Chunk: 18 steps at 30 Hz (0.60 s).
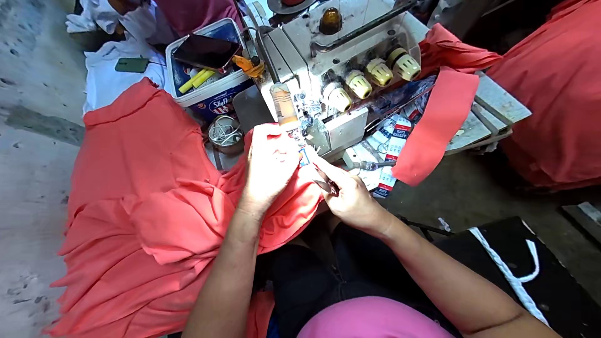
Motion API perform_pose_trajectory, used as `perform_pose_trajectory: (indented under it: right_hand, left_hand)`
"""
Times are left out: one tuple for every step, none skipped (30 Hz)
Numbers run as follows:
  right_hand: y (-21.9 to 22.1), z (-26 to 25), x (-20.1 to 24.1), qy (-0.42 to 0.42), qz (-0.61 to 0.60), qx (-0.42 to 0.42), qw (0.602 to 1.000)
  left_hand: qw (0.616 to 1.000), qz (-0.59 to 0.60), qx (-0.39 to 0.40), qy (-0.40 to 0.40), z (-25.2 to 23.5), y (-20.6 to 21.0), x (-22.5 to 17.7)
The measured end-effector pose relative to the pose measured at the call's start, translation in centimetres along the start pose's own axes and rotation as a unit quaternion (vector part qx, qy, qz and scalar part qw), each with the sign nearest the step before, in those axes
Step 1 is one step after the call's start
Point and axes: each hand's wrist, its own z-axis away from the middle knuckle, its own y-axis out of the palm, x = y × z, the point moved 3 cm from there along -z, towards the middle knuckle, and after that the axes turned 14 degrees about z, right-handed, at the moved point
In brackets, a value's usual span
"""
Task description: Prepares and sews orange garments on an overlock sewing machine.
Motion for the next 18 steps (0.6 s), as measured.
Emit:
perform_pose_trajectory:
  right_hand:
    - [0.0,0.0,0.0,0.003,0.002,0.004,1.0]
    - [-0.1,-0.1,0.1,0.007,0.004,0.009,1.0]
    - [-0.2,-0.1,0.1,0.013,0.005,0.016,1.0]
    - [-0.2,-0.2,0.1,0.018,0.006,0.021,1.0]
    - [-0.3,-0.2,0.1,0.021,0.007,0.024,0.999]
    - [-0.3,-0.3,0.1,0.021,0.008,0.024,0.999]
    - [-0.3,-0.3,0.0,0.019,0.007,0.025,0.999]
    - [-0.3,-0.3,0.0,0.017,0.006,0.028,0.999]
    - [-0.3,-0.3,0.0,0.014,0.009,0.028,0.999]
    - [-0.4,-0.4,0.0,0.013,0.012,0.028,0.999]
    - [-0.4,-0.4,0.1,0.014,0.015,0.028,0.999]
    - [-0.4,-0.4,0.1,0.016,0.015,0.028,0.999]
    - [-0.4,-0.4,0.1,0.015,0.016,0.026,0.999]
    - [-0.4,-0.4,0.1,0.014,0.015,0.024,0.999]
    - [-0.4,-0.4,0.1,0.015,0.014,0.026,0.999]
    - [-0.4,-0.4,0.1,0.016,0.013,0.026,0.999]
    - [-0.4,-0.5,0.1,0.016,0.011,0.026,0.999]
    - [-0.4,-0.5,0.1,0.017,0.009,0.026,0.999]
  left_hand:
    - [1.0,-0.003,-0.005,-0.004,0.0,0.2,-0.1]
    - [1.0,-0.01,-0.006,-0.009,0.0,0.3,-0.3]
    - [1.0,-0.029,-0.008,-0.007,0.2,0.6,-0.5]
    - [0.998,-0.07,-0.006,0.009,0.4,0.8,-0.8]
    - [0.991,-0.124,0.004,0.045,0.8,1.0,-1.0]
    - [0.98,-0.174,0.016,0.094,1.2,1.2,-1.2]
    - [0.966,-0.215,0.026,0.142,1.7,1.4,-1.2]
    - [0.954,-0.243,0.034,0.173,2.2,1.6,-1.2]
    - [0.946,-0.258,0.044,0.189,2.6,1.7,-1.0]
    - [0.942,-0.267,0.053,0.197,3.0,1.7,-0.9]
    - [0.938,-0.275,0.058,0.203,3.2,1.7,-0.7]
    - [0.934,-0.283,0.061,0.208,3.3,1.7,-0.6]
    - [0.931,-0.289,0.064,0.212,3.3,1.6,-0.5]
    - [0.928,-0.295,0.066,0.217,3.4,1.6,-0.5]
    - [0.926,-0.297,0.066,0.222,3.3,1.6,-0.5]
    - [0.925,-0.297,0.065,0.228,3.2,1.6,-0.5]
    - [0.924,-0.297,0.065,0.232,3.1,1.6,-0.5]
    - [0.922,-0.3,0.066,0.235,3.1,1.6,-0.6]
